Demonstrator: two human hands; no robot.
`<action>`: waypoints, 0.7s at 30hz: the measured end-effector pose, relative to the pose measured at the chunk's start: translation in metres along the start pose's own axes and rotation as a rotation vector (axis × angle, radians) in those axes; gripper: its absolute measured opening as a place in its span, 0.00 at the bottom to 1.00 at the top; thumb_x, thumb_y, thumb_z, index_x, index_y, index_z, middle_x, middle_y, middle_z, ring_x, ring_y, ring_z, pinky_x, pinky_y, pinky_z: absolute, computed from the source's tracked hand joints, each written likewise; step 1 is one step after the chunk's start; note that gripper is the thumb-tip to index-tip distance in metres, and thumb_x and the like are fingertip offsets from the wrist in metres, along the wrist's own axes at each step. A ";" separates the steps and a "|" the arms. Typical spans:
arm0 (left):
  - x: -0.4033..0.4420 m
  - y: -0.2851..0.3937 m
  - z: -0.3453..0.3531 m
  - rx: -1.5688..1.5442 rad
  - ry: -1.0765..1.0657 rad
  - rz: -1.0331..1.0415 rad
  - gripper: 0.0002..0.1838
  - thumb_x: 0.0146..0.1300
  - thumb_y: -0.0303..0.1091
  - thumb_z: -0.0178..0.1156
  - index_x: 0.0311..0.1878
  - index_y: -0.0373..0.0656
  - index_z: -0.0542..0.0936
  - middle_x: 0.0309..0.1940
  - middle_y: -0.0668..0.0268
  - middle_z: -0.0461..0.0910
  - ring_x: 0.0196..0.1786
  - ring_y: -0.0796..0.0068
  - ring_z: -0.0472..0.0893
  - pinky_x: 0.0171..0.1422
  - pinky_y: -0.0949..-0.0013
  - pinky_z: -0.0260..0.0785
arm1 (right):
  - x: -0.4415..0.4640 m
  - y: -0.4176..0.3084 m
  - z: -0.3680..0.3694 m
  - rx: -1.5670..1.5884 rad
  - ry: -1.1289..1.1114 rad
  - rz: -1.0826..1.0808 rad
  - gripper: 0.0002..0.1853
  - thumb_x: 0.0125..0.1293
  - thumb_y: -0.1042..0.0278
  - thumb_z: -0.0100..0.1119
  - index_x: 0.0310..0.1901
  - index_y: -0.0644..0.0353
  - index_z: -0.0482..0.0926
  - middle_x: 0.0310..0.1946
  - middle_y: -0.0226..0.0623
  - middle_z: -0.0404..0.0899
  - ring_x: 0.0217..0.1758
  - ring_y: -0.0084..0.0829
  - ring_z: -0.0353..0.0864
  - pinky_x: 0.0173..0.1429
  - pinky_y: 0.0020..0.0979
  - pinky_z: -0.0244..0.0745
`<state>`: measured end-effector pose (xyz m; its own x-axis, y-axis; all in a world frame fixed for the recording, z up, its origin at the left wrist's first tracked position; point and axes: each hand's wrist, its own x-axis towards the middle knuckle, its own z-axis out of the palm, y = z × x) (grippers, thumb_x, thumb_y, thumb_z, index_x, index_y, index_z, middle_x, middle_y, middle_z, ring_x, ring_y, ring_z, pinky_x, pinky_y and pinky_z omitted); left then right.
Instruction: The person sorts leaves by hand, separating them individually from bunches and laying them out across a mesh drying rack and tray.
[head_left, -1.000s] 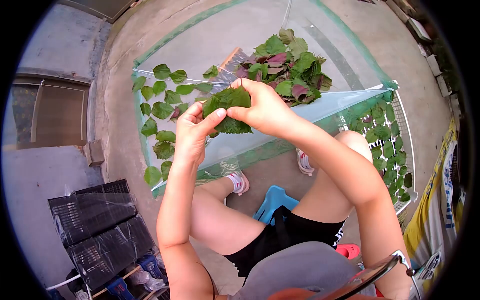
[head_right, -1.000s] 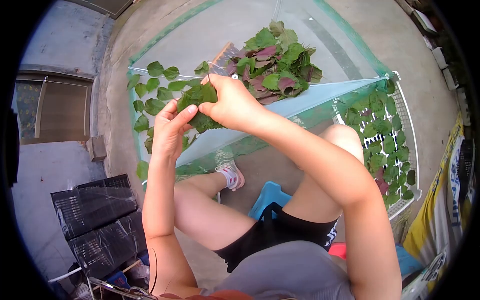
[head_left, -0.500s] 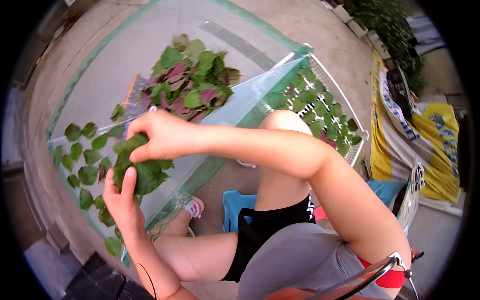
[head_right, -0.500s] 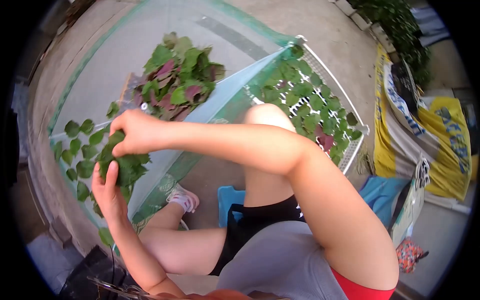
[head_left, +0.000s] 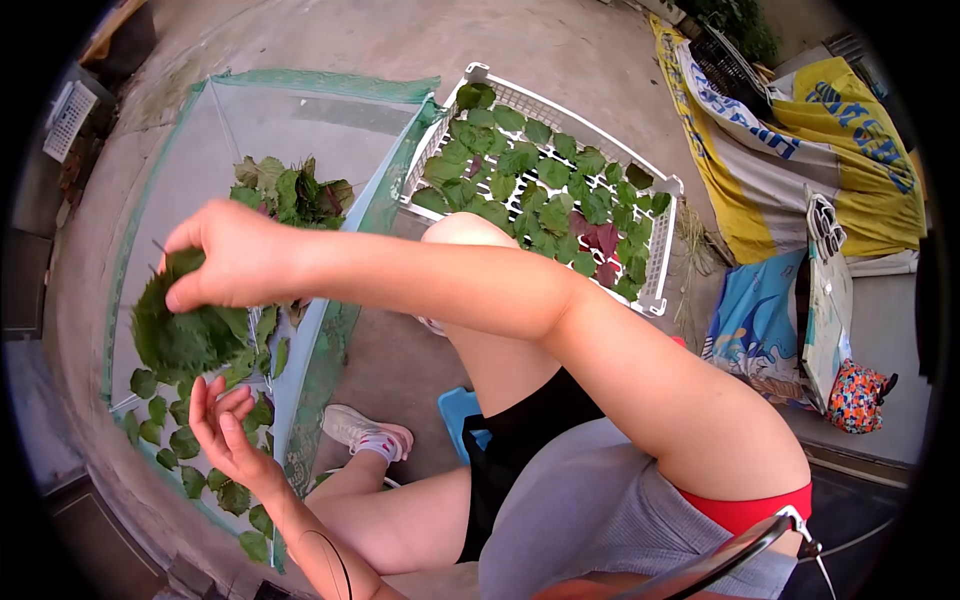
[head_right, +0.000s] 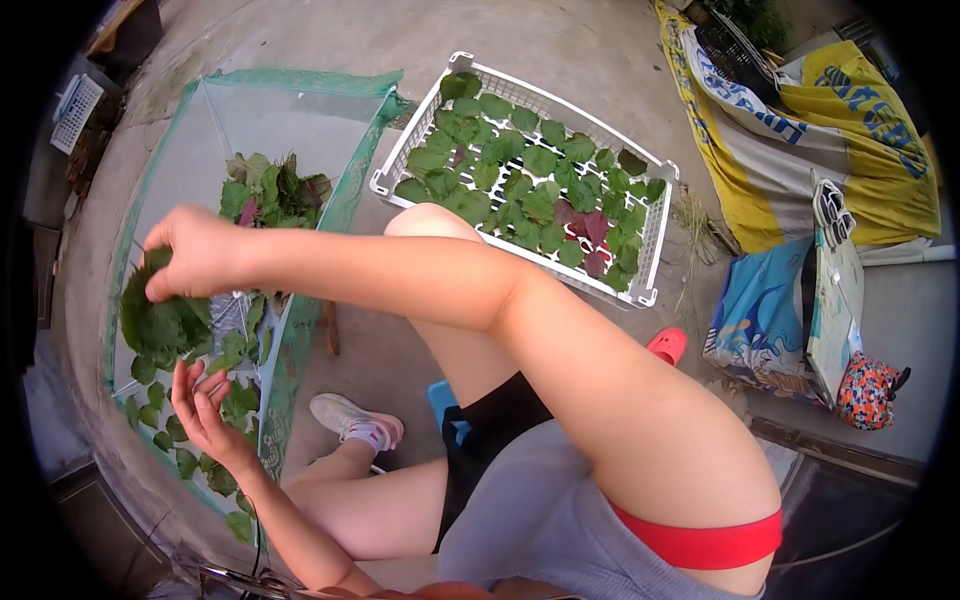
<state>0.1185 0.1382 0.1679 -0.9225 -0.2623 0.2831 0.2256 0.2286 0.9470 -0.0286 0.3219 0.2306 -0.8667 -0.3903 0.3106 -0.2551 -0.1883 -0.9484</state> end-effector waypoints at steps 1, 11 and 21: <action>0.001 0.004 0.003 0.065 -0.014 0.023 0.23 0.67 0.35 0.51 0.61 0.32 0.66 0.48 0.55 0.76 0.44 0.70 0.78 0.48 0.72 0.71 | -0.007 -0.036 -0.023 0.066 0.040 0.144 0.17 0.50 0.67 0.69 0.42 0.63 0.80 0.32 0.40 0.83 0.35 0.22 0.79 0.41 0.25 0.73; -0.007 -0.001 0.017 0.266 -0.015 -0.006 0.16 0.67 0.27 0.53 0.56 0.33 0.73 0.46 0.57 0.77 0.43 0.73 0.78 0.52 0.71 0.72 | -0.143 -0.001 -0.267 -0.081 0.704 0.398 0.15 0.57 0.72 0.65 0.46 0.66 0.77 0.35 0.37 0.81 0.35 0.25 0.80 0.40 0.27 0.76; -0.004 -0.015 0.018 0.296 -0.011 0.014 0.17 0.68 0.28 0.52 0.57 0.32 0.72 0.48 0.56 0.77 0.46 0.72 0.78 0.54 0.72 0.72 | -0.326 0.091 -0.349 0.032 1.300 0.797 0.13 0.61 0.78 0.58 0.48 0.64 0.74 0.41 0.37 0.79 0.43 0.32 0.79 0.45 0.34 0.76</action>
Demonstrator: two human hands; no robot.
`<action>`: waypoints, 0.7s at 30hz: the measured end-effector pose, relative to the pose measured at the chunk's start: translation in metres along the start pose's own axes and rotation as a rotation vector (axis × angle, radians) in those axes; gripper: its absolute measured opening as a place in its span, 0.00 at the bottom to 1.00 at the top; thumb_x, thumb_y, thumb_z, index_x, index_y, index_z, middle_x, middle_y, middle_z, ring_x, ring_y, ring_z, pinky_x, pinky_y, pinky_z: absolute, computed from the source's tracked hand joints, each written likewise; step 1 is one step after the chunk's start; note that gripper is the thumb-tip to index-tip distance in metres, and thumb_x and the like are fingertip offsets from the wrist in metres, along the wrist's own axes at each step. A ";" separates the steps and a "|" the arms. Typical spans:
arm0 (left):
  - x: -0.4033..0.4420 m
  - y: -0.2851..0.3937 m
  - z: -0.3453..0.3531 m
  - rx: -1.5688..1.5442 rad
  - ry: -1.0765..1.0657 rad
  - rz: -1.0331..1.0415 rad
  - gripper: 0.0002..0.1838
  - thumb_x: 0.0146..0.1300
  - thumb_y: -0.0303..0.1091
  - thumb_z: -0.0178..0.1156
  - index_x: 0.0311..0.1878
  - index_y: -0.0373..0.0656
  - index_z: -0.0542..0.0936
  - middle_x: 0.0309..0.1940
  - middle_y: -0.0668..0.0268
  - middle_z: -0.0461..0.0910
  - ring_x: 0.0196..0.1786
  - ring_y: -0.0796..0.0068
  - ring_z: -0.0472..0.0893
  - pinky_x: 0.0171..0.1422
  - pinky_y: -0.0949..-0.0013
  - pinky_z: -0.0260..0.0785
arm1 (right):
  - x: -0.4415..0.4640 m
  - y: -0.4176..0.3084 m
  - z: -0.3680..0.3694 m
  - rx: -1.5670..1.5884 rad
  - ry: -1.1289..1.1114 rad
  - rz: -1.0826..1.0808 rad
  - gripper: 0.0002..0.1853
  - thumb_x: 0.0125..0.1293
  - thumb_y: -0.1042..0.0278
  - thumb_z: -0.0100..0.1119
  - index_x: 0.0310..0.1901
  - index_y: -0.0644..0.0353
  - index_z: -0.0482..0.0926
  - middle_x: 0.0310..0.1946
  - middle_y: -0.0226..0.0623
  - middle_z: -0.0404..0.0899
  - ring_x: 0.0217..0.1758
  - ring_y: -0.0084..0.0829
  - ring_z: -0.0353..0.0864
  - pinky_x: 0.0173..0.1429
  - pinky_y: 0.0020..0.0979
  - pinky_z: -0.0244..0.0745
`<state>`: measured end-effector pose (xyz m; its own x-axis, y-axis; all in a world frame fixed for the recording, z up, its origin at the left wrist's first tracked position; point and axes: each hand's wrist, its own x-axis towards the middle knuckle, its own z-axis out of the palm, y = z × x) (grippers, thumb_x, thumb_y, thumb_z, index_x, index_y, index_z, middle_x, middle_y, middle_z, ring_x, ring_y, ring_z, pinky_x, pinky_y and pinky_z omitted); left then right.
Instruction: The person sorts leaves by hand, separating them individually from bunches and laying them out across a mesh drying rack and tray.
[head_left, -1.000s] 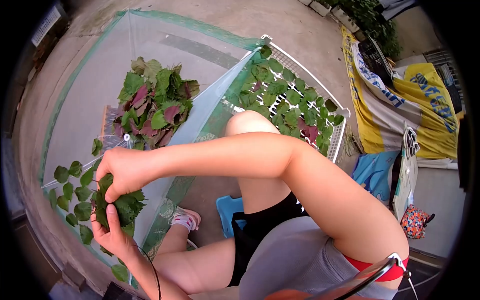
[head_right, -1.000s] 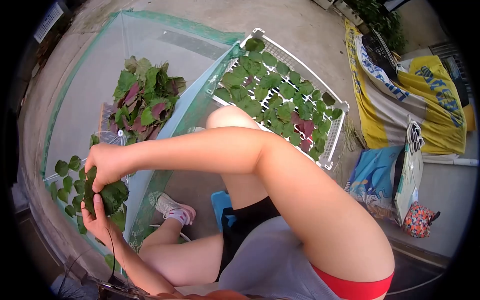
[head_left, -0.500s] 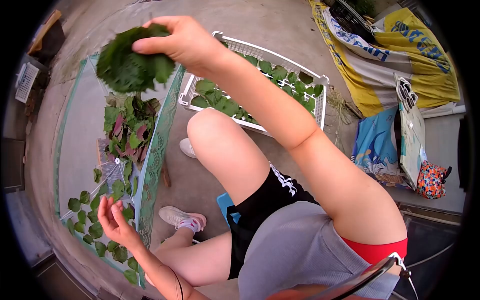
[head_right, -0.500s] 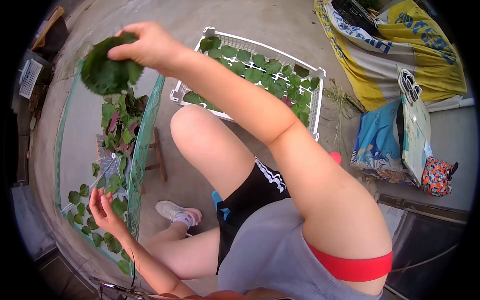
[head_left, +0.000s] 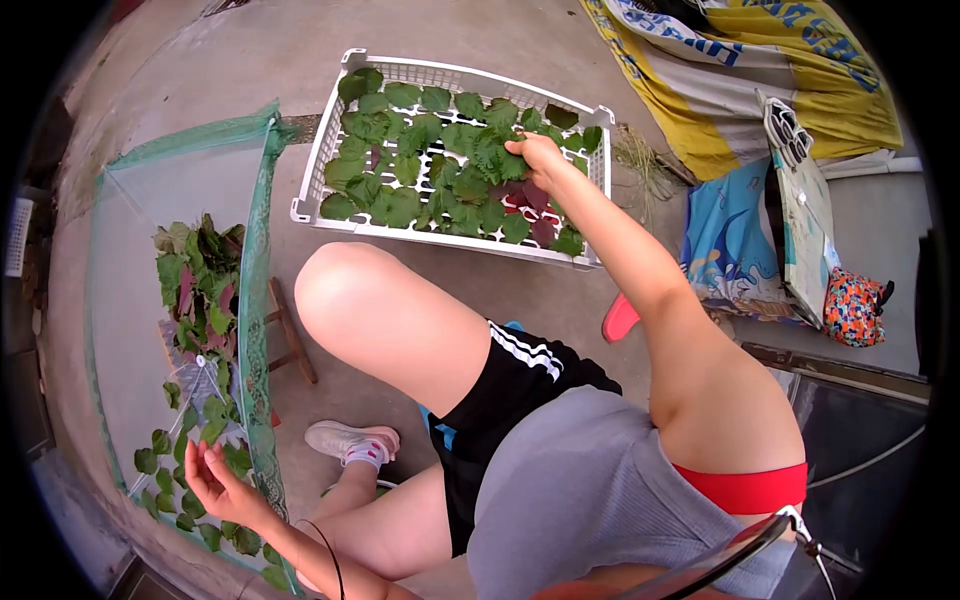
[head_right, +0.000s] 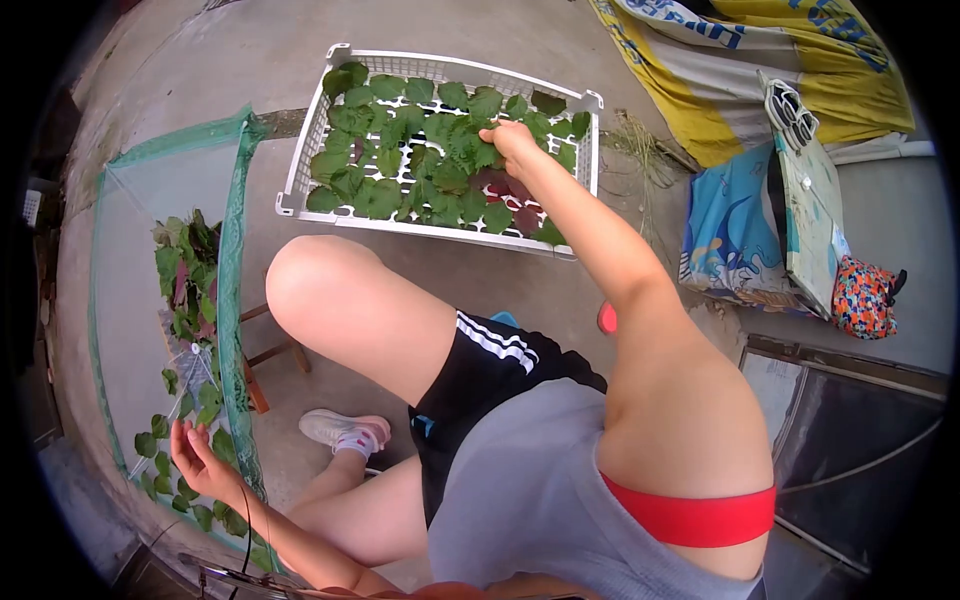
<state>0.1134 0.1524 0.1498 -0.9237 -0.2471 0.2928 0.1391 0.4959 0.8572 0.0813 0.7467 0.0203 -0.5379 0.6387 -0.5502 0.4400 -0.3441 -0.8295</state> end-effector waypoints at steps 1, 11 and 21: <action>0.001 -0.002 -0.001 0.015 -0.001 -0.011 0.17 0.69 0.28 0.52 0.58 0.31 0.71 0.48 0.57 0.77 0.47 0.72 0.78 0.54 0.72 0.72 | 0.005 0.007 -0.013 0.057 -0.037 0.013 0.12 0.62 0.77 0.57 0.48 0.64 0.74 0.42 0.37 0.79 0.44 0.32 0.79 0.46 0.36 0.77; 0.003 -0.005 0.003 0.070 -0.021 0.004 0.16 0.68 0.28 0.53 0.57 0.33 0.72 0.48 0.56 0.78 0.45 0.71 0.79 0.52 0.72 0.72 | -0.048 0.042 -0.053 0.070 -0.388 0.222 0.14 0.60 0.81 0.56 0.49 0.62 0.74 0.42 0.36 0.80 0.44 0.30 0.82 0.51 0.32 0.79; 0.004 -0.005 0.006 0.066 -0.034 0.032 0.16 0.69 0.28 0.52 0.57 0.31 0.72 0.52 0.56 0.75 0.48 0.71 0.78 0.54 0.72 0.74 | -0.055 0.070 -0.063 -0.042 -0.308 0.256 0.06 0.54 0.79 0.57 0.34 0.59 0.75 0.31 0.31 0.78 0.35 0.27 0.79 0.41 0.30 0.76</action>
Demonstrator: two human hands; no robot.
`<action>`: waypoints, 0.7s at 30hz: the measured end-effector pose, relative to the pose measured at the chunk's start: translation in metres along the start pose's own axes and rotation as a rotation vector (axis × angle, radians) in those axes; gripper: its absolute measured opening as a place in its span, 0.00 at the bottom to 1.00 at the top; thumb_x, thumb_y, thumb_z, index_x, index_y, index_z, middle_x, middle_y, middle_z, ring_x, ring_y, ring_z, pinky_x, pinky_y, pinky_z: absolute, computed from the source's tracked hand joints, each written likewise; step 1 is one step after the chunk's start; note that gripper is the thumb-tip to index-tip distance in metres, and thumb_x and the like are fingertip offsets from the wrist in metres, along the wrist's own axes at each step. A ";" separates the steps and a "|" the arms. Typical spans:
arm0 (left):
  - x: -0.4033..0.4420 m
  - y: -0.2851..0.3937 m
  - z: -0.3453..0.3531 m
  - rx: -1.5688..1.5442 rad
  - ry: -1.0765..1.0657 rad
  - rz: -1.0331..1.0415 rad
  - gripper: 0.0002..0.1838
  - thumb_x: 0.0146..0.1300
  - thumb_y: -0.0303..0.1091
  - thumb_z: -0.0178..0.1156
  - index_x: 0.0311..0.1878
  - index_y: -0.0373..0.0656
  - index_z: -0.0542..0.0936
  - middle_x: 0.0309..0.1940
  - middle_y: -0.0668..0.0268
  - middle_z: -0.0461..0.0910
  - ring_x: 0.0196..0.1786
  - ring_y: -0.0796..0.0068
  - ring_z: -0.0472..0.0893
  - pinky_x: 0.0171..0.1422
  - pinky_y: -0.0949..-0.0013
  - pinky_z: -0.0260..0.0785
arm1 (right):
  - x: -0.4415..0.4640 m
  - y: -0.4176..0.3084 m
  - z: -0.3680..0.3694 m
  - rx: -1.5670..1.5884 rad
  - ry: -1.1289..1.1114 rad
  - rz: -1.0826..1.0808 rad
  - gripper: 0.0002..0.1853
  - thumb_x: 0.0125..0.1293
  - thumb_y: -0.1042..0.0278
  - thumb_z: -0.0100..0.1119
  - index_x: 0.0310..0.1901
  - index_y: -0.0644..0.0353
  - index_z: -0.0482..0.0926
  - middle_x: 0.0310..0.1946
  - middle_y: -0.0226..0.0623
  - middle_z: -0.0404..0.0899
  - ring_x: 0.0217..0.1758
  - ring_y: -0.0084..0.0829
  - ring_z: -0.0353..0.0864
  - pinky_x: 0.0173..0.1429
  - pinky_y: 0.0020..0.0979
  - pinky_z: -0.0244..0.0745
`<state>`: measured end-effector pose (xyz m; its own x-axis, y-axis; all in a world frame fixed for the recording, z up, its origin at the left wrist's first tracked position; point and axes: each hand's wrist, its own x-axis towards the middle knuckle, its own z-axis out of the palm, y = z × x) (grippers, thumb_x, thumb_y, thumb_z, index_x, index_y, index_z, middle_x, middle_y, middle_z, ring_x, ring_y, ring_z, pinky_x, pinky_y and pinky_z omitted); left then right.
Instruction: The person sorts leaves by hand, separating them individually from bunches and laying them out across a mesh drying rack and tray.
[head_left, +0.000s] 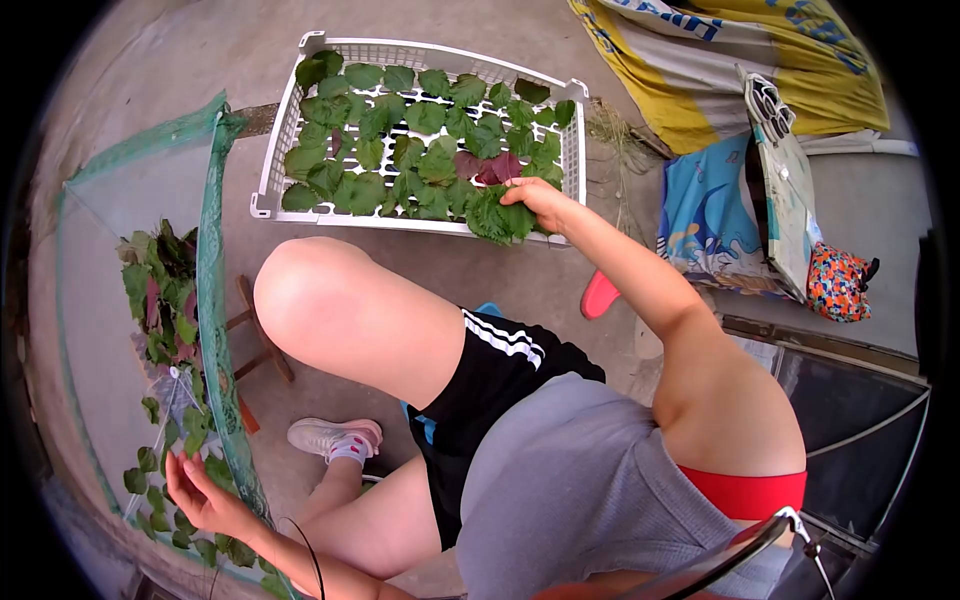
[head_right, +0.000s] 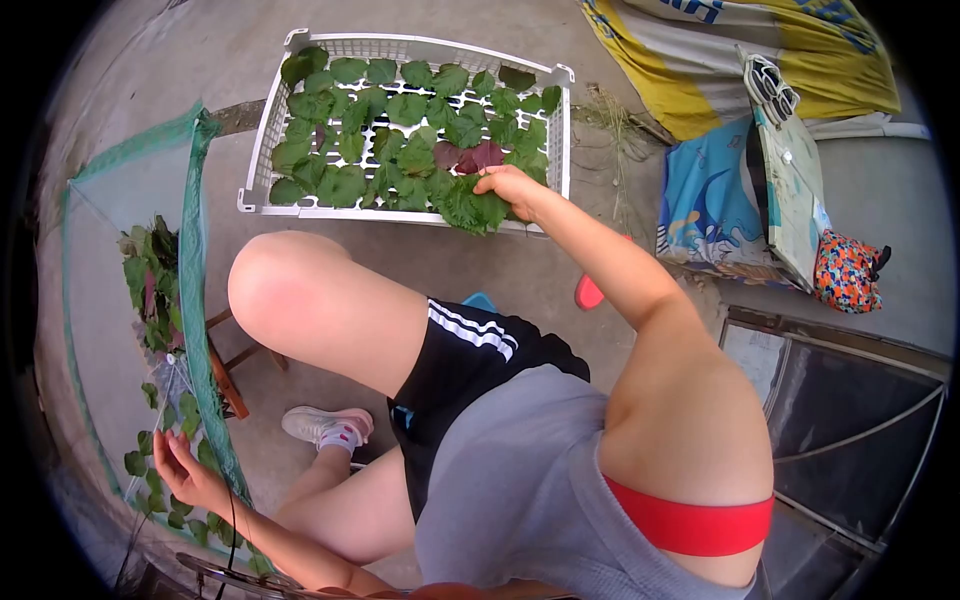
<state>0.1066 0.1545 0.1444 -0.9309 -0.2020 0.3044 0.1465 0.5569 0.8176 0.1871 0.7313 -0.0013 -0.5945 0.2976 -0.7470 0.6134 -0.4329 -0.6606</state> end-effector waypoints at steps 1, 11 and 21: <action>0.000 0.000 0.000 -0.014 -0.003 -0.014 0.16 0.69 0.27 0.52 0.57 0.31 0.72 0.52 0.56 0.75 0.49 0.71 0.78 0.54 0.72 0.75 | -0.005 -0.002 0.001 0.005 0.025 -0.012 0.06 0.54 0.80 0.56 0.33 0.58 0.75 0.31 0.30 0.78 0.34 0.26 0.79 0.40 0.30 0.76; 0.001 -0.010 -0.005 -0.021 -0.029 0.014 0.16 0.69 0.27 0.51 0.58 0.31 0.71 0.53 0.57 0.74 0.51 0.70 0.77 0.56 0.71 0.74 | 0.009 -0.059 -0.077 -0.065 0.391 -0.289 0.02 0.51 0.76 0.55 0.26 0.58 0.74 0.25 0.31 0.73 0.30 0.27 0.72 0.38 0.30 0.70; 0.002 -0.015 -0.006 0.017 -0.024 0.006 0.16 0.70 0.27 0.51 0.57 0.31 0.72 0.53 0.58 0.74 0.50 0.71 0.77 0.56 0.71 0.75 | 0.024 -0.040 -0.067 -0.186 0.409 -0.246 0.03 0.48 0.78 0.54 0.27 0.60 0.76 0.26 0.32 0.76 0.29 0.26 0.71 0.36 0.30 0.67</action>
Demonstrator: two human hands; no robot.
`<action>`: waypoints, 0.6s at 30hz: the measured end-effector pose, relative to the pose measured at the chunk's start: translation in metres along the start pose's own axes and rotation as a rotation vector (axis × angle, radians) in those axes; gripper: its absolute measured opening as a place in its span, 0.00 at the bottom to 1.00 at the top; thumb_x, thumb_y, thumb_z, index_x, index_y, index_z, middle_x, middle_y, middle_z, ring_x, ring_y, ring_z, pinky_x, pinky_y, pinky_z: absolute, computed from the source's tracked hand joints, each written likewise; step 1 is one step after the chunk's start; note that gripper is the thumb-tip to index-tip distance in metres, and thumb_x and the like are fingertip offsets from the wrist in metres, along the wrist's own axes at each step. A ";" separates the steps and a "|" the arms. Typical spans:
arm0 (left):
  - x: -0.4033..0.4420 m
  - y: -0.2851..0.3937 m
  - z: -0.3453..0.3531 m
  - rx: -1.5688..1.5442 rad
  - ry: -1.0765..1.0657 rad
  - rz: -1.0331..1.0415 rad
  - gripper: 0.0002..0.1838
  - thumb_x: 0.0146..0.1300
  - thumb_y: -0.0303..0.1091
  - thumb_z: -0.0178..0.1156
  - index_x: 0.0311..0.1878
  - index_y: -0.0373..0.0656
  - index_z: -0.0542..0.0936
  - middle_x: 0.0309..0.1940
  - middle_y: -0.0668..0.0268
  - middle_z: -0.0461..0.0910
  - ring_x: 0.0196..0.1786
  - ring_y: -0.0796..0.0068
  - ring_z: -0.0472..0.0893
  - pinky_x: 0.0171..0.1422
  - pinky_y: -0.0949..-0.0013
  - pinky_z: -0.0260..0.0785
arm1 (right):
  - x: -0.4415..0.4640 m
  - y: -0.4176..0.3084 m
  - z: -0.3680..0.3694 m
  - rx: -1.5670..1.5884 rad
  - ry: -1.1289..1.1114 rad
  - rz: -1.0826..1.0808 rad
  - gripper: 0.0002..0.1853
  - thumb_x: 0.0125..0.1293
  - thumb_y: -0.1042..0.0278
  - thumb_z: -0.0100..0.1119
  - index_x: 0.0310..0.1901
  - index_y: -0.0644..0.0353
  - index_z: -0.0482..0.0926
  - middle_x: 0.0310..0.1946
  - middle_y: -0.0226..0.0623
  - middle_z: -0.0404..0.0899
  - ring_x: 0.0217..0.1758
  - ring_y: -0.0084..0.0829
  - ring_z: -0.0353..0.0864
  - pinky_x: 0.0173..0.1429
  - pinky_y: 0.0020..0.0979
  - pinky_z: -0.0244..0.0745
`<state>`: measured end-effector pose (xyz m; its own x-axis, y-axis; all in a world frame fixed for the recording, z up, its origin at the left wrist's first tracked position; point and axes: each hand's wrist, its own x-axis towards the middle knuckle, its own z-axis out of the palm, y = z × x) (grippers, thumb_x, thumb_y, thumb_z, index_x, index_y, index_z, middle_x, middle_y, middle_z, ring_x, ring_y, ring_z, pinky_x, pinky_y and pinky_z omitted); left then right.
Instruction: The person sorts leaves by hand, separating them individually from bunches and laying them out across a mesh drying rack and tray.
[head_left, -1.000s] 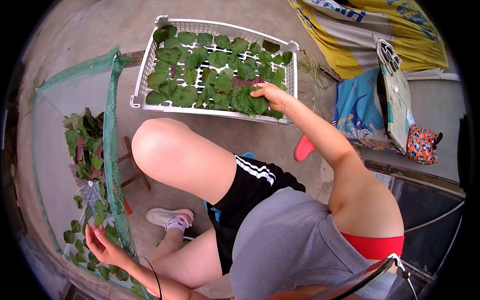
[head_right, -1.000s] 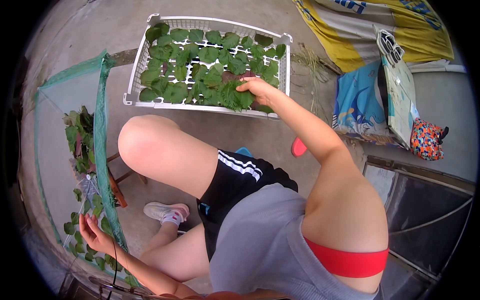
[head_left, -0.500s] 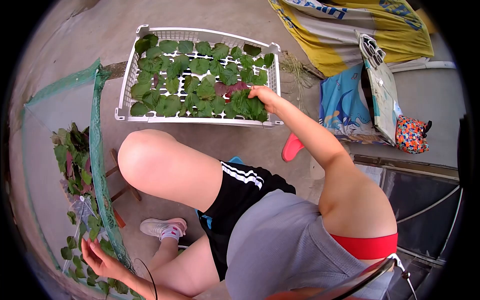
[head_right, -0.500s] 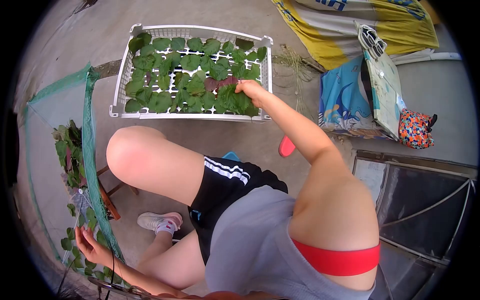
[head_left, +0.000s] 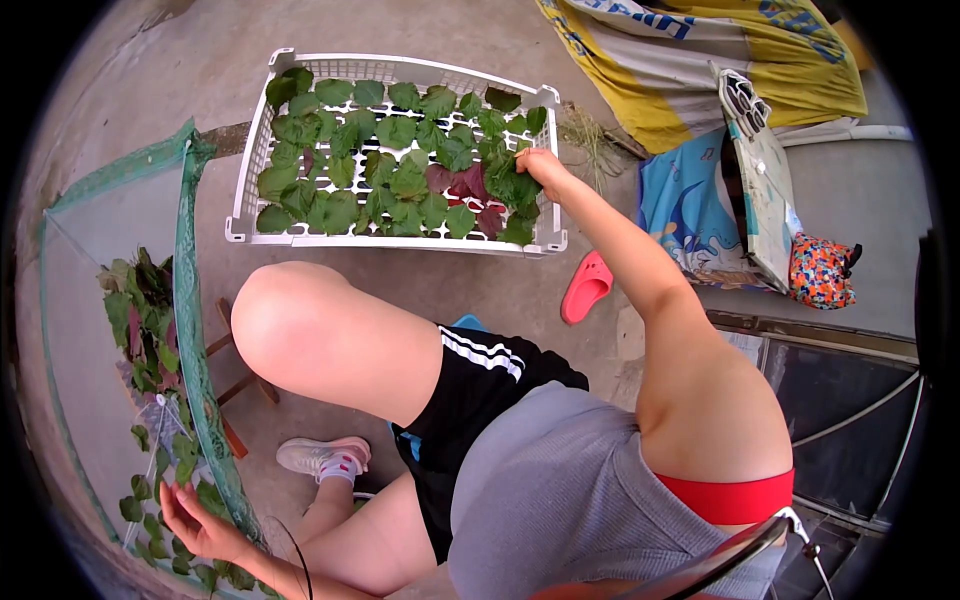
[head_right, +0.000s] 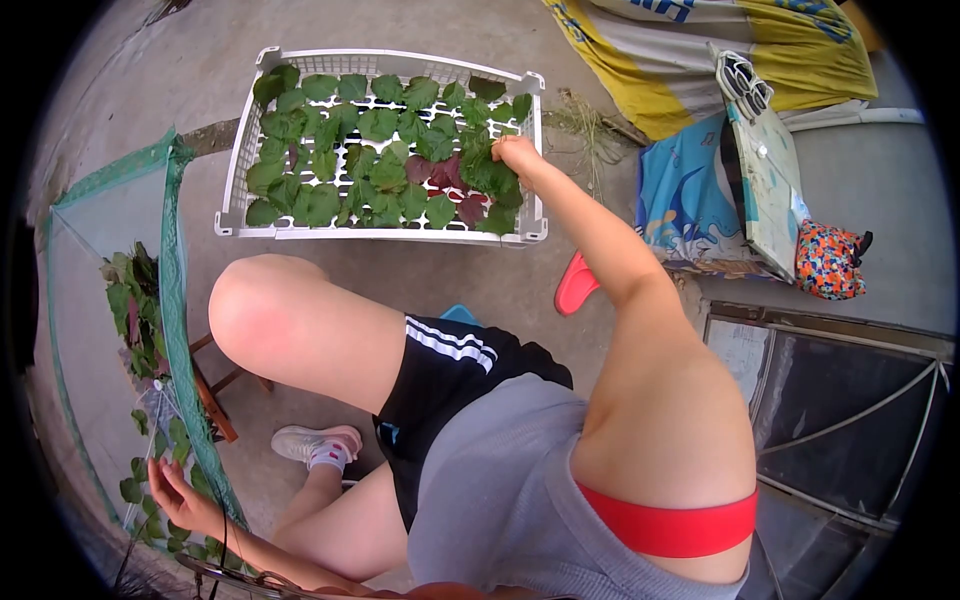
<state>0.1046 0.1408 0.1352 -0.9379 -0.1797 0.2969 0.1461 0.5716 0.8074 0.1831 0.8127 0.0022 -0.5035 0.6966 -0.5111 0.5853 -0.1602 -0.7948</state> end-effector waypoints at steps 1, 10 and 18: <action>0.000 -0.001 0.000 0.015 0.001 -0.008 0.16 0.70 0.27 0.51 0.57 0.31 0.72 0.53 0.58 0.74 0.50 0.71 0.77 0.56 0.71 0.75 | -0.007 0.002 0.005 -0.014 0.008 0.033 0.03 0.48 0.78 0.55 0.26 0.60 0.76 0.26 0.32 0.76 0.29 0.26 0.71 0.36 0.28 0.67; 0.000 0.002 0.000 0.012 0.005 0.014 0.17 0.69 0.30 0.52 0.58 0.33 0.72 0.52 0.57 0.75 0.53 0.69 0.77 0.56 0.68 0.75 | 0.001 0.046 0.013 -0.181 0.028 -0.005 0.01 0.48 0.76 0.54 0.23 0.59 0.75 0.22 0.30 0.74 0.29 0.24 0.69 0.35 0.27 0.63; 0.000 -0.002 -0.001 0.008 0.013 0.019 0.17 0.69 0.30 0.52 0.58 0.32 0.72 0.52 0.57 0.75 0.52 0.70 0.77 0.56 0.68 0.75 | 0.010 0.048 0.016 -0.057 -0.049 0.064 0.03 0.47 0.77 0.56 0.24 0.57 0.75 0.23 0.29 0.74 0.29 0.24 0.68 0.34 0.27 0.64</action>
<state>0.1052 0.1388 0.1346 -0.9309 -0.1788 0.3185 0.1611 0.5817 0.7973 0.1961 0.8012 -0.0464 -0.4934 0.6512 -0.5765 0.6519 -0.1620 -0.7408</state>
